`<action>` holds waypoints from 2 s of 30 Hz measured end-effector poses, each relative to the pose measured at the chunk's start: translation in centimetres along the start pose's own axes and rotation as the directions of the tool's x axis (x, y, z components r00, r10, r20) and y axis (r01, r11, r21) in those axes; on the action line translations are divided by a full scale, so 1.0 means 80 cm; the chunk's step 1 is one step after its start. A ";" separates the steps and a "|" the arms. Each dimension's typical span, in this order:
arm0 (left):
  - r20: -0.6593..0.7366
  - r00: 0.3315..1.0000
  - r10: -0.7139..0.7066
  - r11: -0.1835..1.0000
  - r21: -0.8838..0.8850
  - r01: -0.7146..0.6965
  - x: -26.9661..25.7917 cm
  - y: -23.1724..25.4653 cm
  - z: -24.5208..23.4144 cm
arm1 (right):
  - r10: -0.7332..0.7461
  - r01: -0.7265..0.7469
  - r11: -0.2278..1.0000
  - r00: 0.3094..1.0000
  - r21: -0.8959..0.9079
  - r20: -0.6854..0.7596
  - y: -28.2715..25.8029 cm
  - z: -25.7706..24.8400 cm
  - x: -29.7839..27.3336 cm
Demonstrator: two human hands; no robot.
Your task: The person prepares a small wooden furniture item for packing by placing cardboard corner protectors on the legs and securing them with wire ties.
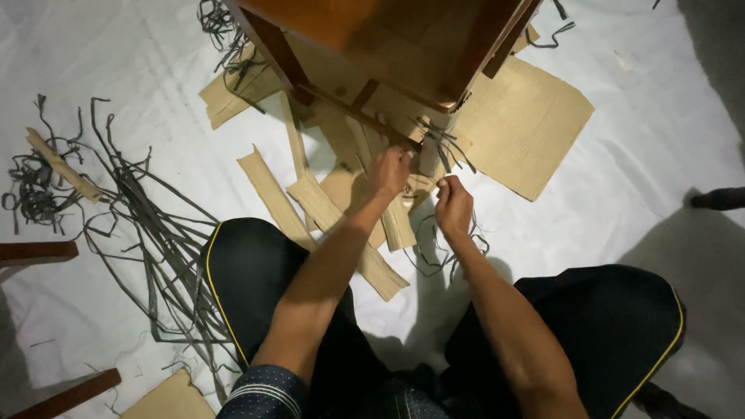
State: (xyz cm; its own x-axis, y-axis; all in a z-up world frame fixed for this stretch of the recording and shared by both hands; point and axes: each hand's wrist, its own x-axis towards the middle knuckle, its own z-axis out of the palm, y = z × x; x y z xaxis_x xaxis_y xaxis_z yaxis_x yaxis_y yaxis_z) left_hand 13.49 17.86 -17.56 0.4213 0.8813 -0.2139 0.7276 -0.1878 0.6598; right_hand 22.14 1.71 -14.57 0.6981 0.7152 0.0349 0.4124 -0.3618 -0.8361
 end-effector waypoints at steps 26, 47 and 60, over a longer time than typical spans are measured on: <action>0.195 0.980 0.035 0.885 -0.462 0.060 -0.006 -0.019 0.033 | -0.298 0.301 0.934 0.953 -0.193 0.047 -0.042 -0.002 0.000; 0.069 0.985 0.159 0.983 -0.107 -0.151 -0.105 0.064 -0.041 | -0.625 0.605 0.779 0.770 -0.163 -0.127 -0.051 -0.015 0.048; -0.187 0.958 0.219 0.937 -0.232 -0.259 -0.086 0.076 -0.074 | -0.584 0.587 0.805 0.809 -0.088 0.063 0.025 0.031 0.060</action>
State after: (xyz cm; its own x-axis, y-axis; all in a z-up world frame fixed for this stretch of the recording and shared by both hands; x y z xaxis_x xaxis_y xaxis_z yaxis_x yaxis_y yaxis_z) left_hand 11.85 13.24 -7.84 0.4616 0.8840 0.0742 0.4471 -0.3040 0.8412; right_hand 24.86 5.91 -17.46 0.2871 0.8280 0.4816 0.7930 0.0765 -0.6044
